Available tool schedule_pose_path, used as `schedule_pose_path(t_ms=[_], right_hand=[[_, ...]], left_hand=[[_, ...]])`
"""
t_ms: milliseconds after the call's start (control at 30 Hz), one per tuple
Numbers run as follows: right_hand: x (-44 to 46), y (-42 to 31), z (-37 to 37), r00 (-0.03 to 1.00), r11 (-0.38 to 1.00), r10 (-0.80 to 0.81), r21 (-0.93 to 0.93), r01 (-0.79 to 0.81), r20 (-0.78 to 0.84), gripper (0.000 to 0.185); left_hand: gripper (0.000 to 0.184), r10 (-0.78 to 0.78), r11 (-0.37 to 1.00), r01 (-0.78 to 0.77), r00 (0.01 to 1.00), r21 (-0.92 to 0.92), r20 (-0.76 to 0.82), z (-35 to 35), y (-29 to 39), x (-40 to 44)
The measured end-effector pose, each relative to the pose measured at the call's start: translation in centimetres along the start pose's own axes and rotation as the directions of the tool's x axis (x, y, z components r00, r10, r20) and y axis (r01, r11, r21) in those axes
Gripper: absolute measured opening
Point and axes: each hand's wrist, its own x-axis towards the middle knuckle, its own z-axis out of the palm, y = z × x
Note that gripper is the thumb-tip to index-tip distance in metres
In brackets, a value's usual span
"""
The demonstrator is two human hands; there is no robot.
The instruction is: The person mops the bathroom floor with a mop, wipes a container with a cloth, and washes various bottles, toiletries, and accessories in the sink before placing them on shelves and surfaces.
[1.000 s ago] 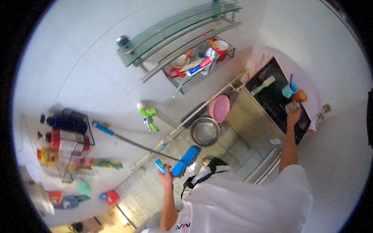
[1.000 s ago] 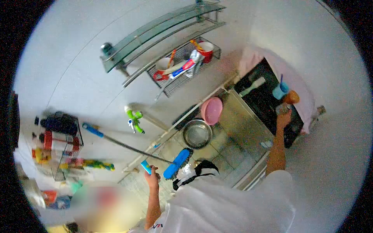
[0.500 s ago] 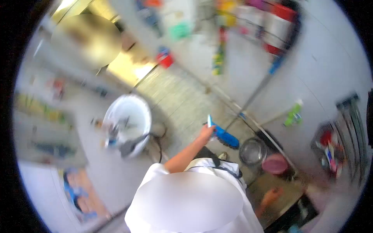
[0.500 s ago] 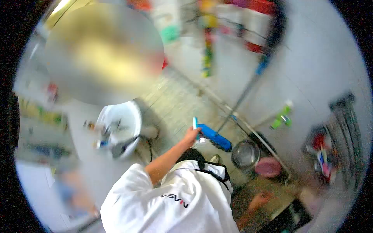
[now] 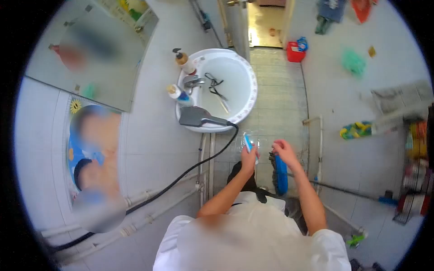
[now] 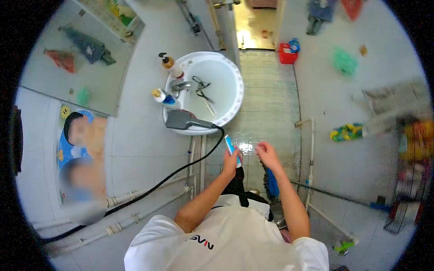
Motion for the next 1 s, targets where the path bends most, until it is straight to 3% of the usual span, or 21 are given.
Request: schedule_pose_path(t_ms=[133,233,300,333,400,433,467,500,533,567,633,700,733,800,867,900,967,1000], right_hand=[[8.1,-0.9,7.9,0.956,0.98,0.196,-0.089,-0.181,0.217,0.027],[10.2,-1.1,10.5,0.971,0.973,0.157,-0.196,-0.12,0.183,0.027],[10.8,-2.2,8.9,0.991,0.962,0.115,-0.256,-0.093,0.07,0.028],[11.6,-2.4,8.2,0.989,0.97,0.138,-0.208,-0.126,0.046,0.029],[13.5,-1.8,5.5,0.974,0.973,0.226,-0.054,-0.224,0.032,0.031],[14.6,-1.5,3.6,0.968,0.968,0.249,-0.013,-0.249,-0.017,0.032],[15.6,-1.4,1.7,0.962,0.964,0.267,0.031,-0.265,-0.06,0.034],[14.2,-2.1,-1.9,0.942,0.935,0.31,0.219,-0.277,-0.132,0.036],[15.3,-1.7,-4.2,0.898,0.896,0.397,0.296,-0.332,-0.193,0.034],[14.9,-3.3,-6.6,0.882,0.874,0.425,0.346,-0.341,-0.204,0.034],[16.7,-4.0,-10.1,0.78,0.755,0.513,0.62,-0.212,-0.358,0.02],[19.4,-1.8,-14.4,0.748,0.491,0.625,0.858,-0.153,-0.224,0.019],[21.6,-1.9,-15.8,0.759,0.493,0.612,0.858,-0.146,-0.222,0.019],[25.6,-2.2,-18.1,0.743,0.288,0.65,0.956,-0.049,-0.158,0.02],[31.8,-2.6,-19.7,0.789,0.286,0.604,0.955,-0.079,-0.116,0.021],[35.3,-3.3,-20.7,0.822,0.284,0.565,0.953,-0.107,-0.076,0.022],[42.6,-5.9,-21.3,0.806,0.421,0.589,0.872,-0.25,-0.053,0.021],[46.0,-8.4,-21.5,0.772,0.409,0.635,0.836,-0.366,0.028,0.02]], left_hand=[[0.03,-0.06,0.998,0.06,0.992,-0.009,-0.109,-6.0,1.9,5.9],[0.03,-0.047,0.999,0.047,0.998,-0.017,-0.042,-7.2,5.6,9.5],[0.025,-0.08,0.995,0.082,0.996,-0.062,0.04,-6.0,7.8,11.0],[0.025,-0.087,0.995,0.09,0.994,-0.045,0.071,-5.2,8.8,11.8],[0.02,0.051,0.977,-0.068,0.995,0.203,0.087,-3.7,9.9,13.8],[0.02,0.058,0.978,-0.072,0.995,0.198,0.075,-3.3,10.1,15.3],[0.024,0.113,0.954,-0.144,0.985,0.264,0.13,-3.0,10.1,17.2],[0.028,0.155,0.919,-0.216,0.967,0.33,0.201,-1.0,10.8,17.1],[0.034,0.15,0.899,-0.195,0.978,0.392,0.142,0.4,12.4,17.5],[0.034,0.162,0.898,-0.203,0.977,0.391,0.137,0.5,11.9,19.1],[0.05,0.407,0.763,-0.435,0.898,0.478,0.168,0.5,10.1,23.9],[0.046,0.393,0.806,-0.425,0.905,0.412,0.164,3.5,14.6,23.2],[0.042,0.363,0.826,-0.384,0.922,0.413,0.132,4.5,15.7,24.1],[0.039,0.332,0.847,-0.337,0.939,0.411,0.087,6.8,17.7,25.6],[0.033,0.195,0.91,-0.211,0.978,0.358,0.078,10.1,19.9,28.0],[0.033,0.203,0.912,-0.21,0.978,0.353,0.056,12.0,20.8,29.9],[0.027,0.086,0.931,-0.126,0.988,0.343,0.131,16.3,22.8,33.3],[0.027,0.083,0.939,-0.11,0.992,0.326,0.096,18.6,23.9,34.9]])
